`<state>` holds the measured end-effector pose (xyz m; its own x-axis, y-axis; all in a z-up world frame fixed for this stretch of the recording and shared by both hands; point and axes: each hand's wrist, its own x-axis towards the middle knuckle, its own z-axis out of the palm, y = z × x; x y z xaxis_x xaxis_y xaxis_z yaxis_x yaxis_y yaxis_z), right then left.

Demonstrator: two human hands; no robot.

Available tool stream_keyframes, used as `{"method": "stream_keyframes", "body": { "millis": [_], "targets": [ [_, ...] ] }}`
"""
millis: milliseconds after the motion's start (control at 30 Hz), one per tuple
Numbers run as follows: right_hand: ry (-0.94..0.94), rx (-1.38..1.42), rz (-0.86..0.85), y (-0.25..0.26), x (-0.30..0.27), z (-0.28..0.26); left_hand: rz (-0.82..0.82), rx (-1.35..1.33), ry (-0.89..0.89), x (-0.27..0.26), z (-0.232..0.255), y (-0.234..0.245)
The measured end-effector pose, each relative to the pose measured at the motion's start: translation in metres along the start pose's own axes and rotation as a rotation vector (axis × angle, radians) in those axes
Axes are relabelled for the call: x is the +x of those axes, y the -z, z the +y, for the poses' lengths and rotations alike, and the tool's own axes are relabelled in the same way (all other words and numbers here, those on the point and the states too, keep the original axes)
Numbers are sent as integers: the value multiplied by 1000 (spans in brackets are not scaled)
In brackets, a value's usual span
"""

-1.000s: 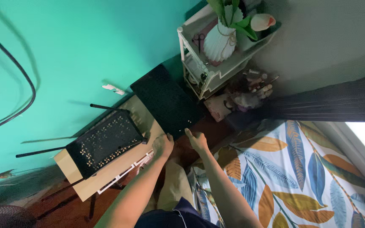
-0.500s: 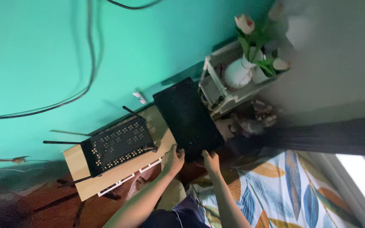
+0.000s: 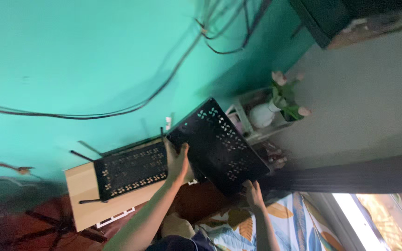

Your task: The person assembles a multi-tiered plastic storage unit by hand. They insert small black plastic feet into the bottom tray, then stack additional trays on top, aligning them to form a vertical rack. The person uses a thin black rod to adjust or secure the components during the process.

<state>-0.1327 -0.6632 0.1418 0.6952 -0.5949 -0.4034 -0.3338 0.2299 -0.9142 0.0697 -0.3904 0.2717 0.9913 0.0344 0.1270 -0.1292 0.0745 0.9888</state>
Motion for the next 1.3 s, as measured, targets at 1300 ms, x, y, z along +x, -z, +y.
{"method": "stream_keyframes", "body": {
  "millis": [1300],
  "targets": [
    [390,-294,-596,-329,-129,-218,281,-116,198,-7,111,384]
  ]
}}
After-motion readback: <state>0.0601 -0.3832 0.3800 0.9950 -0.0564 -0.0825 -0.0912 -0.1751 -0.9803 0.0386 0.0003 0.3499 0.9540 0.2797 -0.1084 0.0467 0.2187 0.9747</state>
